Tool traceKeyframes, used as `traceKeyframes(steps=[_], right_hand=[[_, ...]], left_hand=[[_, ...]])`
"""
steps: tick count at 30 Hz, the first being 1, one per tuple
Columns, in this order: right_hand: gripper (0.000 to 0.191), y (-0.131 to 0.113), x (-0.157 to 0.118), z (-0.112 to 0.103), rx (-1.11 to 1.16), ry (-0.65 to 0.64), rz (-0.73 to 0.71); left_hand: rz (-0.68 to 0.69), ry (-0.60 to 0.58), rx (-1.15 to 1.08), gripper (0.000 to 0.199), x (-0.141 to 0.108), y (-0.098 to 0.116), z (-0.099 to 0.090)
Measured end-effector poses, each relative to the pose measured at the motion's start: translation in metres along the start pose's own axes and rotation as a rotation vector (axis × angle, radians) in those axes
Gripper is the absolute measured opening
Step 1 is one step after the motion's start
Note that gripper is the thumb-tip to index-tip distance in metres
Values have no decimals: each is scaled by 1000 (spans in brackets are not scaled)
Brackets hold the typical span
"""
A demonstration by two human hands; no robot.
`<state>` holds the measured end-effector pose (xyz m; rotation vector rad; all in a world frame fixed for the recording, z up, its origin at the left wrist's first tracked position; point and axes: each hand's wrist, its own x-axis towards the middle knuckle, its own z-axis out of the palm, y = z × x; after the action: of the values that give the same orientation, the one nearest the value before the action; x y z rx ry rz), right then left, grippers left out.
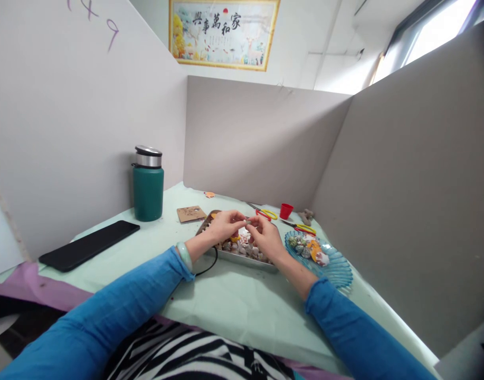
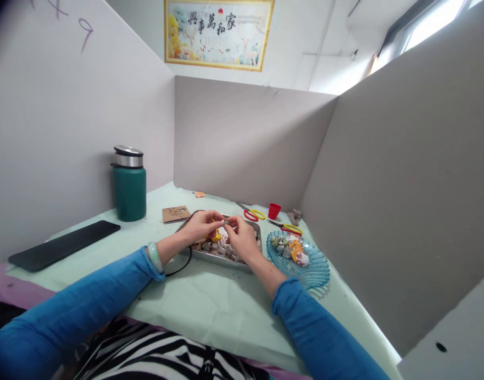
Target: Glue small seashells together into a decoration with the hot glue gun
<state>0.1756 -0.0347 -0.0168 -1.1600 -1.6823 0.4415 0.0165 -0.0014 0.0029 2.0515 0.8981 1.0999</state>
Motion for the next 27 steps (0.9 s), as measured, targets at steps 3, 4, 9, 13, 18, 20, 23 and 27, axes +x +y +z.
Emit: traceKeyframes(steps=[3, 4, 9, 13, 18, 20, 23, 27], right_hand=[[22, 1, 0, 0, -6, 8, -17], [21, 1, 0, 0, -8, 12, -22], [19, 1, -1, -1, -11, 14, -24], [17, 1, 0, 0, -8, 13, -16], [15, -1, 0, -1, -8, -5, -8], [15, -3, -1, -1, -15, -9, -9], [18, -6, -2, -1, -28, -9, -24], [21, -8, -3, -1, -37, -23, -43]], left_hand=[[6, 3, -19, 29, 0, -1, 0], [7, 2, -21, 30, 0, -2, 0], [7, -14, 3, 30, 0, -3, 0], [11, -40, 28, 28, 0, -4, -1], [36, -56, 72, 25, 1, -7, -1], [46, -50, 84, 25, 1, -7, -1], [56, -50, 70, 25, 0, -5, -1], [65, -44, 63, 25, 0, -1, -2]])
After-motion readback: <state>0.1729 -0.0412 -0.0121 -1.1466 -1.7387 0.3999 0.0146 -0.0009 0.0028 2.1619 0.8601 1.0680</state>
